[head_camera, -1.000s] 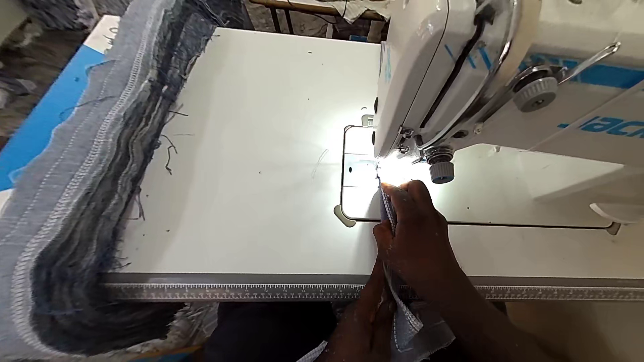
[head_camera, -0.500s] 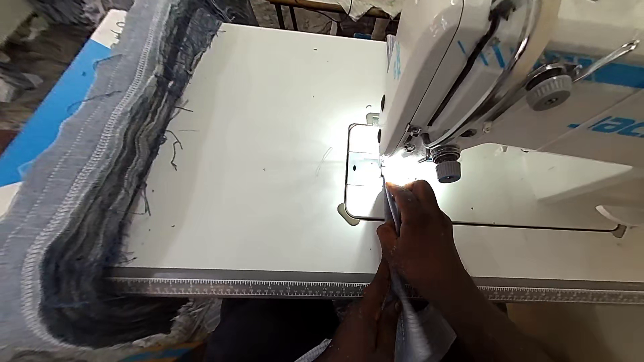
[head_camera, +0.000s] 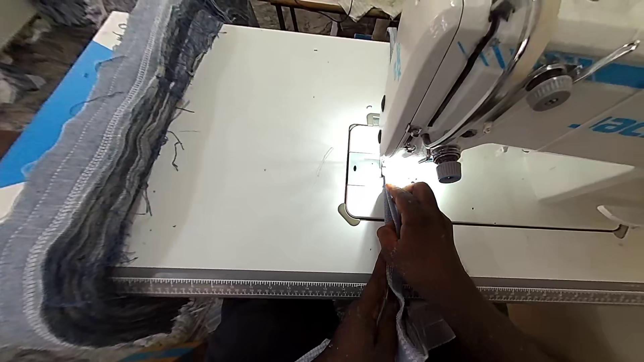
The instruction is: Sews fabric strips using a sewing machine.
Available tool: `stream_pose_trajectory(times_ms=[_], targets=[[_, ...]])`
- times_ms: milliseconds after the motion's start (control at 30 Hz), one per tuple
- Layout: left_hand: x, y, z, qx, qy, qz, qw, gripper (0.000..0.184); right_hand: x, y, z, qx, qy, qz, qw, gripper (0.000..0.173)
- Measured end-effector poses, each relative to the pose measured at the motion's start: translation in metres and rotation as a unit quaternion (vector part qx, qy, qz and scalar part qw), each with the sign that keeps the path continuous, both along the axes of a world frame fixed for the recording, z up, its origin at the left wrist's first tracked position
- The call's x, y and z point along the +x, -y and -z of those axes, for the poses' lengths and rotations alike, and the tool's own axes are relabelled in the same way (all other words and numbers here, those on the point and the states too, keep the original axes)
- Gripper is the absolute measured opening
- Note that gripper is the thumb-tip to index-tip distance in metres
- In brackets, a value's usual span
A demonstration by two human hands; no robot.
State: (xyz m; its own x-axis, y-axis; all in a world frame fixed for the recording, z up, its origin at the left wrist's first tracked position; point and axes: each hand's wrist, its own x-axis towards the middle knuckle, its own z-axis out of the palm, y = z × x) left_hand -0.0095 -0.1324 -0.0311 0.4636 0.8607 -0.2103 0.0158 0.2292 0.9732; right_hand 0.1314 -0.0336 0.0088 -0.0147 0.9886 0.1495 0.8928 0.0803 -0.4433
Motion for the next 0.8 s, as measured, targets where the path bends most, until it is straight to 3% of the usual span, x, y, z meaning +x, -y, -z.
stream_pose_trajectory(times_ms=[167,333,533,667,800], targets=[[0.0009,0.0004,0.0007,0.026,-0.008,0.028,0.999,0.063,0.0002,-0.0006,0.0003,-0.002,0.006,0.001,1.0,0.054],[0.0,-0.0002,-0.0035,-0.03,0.003,0.022,0.999,0.067,0.0006,-0.0009,0.0003,0.0,-0.002,0.004,1.0,0.054],[0.0006,0.0017,0.002,0.028,-0.024,0.02,0.999,0.061,0.0001,-0.0014,-0.0011,-0.008,0.004,0.006,1.0,0.053],[-0.0026,0.0015,-0.0014,0.017,-0.037,0.013,0.999,0.072,0.0003,-0.0014,-0.0014,-0.006,0.006,0.001,1.0,0.054],[-0.0015,0.0005,-0.0006,0.02,-0.033,0.014,0.999,0.061,-0.0009,-0.0015,-0.0002,-0.004,0.001,0.002,1.0,0.053]])
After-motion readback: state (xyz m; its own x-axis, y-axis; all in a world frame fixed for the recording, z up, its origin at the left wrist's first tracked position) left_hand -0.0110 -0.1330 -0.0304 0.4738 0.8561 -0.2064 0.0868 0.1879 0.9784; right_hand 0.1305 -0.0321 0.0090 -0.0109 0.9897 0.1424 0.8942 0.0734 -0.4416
